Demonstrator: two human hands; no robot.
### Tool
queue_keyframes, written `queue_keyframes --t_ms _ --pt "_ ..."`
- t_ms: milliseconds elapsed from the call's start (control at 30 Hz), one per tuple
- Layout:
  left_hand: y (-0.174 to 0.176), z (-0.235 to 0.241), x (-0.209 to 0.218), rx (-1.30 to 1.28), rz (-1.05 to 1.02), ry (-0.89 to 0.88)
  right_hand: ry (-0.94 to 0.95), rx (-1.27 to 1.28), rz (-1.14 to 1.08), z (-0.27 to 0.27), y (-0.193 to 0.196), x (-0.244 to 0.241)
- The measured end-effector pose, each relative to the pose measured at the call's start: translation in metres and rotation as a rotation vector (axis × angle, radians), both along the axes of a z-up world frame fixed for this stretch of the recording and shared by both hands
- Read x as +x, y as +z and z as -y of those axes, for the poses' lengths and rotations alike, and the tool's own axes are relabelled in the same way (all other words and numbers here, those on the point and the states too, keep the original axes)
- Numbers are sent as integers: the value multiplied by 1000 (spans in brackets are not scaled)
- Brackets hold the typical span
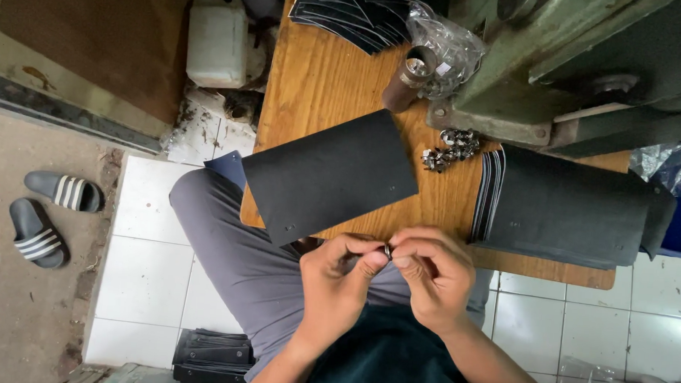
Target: The person sits on the floor at a low table and installs metal snap fasteners on leather and fabric pieces. They position each piece, use a handheld punch and setter tool to set snaps, fold and press the leather pieces, and work through several pieces including a black wallet, green, tan, and floral fabric pieces.
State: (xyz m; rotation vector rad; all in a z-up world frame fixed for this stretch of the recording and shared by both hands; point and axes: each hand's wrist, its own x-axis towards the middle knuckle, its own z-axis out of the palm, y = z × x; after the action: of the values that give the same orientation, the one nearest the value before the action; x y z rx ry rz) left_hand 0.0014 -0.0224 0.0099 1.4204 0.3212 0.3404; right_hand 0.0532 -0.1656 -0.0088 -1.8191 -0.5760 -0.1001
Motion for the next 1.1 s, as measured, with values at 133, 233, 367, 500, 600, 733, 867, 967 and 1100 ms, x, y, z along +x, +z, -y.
queue_keyframes --t_ms 133,233,367,500,600,733,867,967,1100 --pt "-24 -6 3 -462 -164 -63 273 2 116 0 2 -22" --pt "-18 -12 3 -415 -105 -115 237 81 106 -3 8 -29" --pt "-13 -12 0 -383 -61 -81 -105 -115 287 9 10 -1" --pt "-23 -11 -3 -456 4 -67 -294 -355 450 -1 37 34" --pt "-26 -10 -5 -480 29 -31 -300 -532 449 -4 38 45" --pt "-12 -11 -4 -275 -34 81 -286 -640 485 -6 40 44" --pt "1 -15 -3 48 -93 133 -45 -352 198 -7 40 27" --pt "2 -13 -1 236 1 127 222 -179 -236 -11 39 11" --pt "0 -15 -3 225 70 124 136 18 -563 -8 18 2"
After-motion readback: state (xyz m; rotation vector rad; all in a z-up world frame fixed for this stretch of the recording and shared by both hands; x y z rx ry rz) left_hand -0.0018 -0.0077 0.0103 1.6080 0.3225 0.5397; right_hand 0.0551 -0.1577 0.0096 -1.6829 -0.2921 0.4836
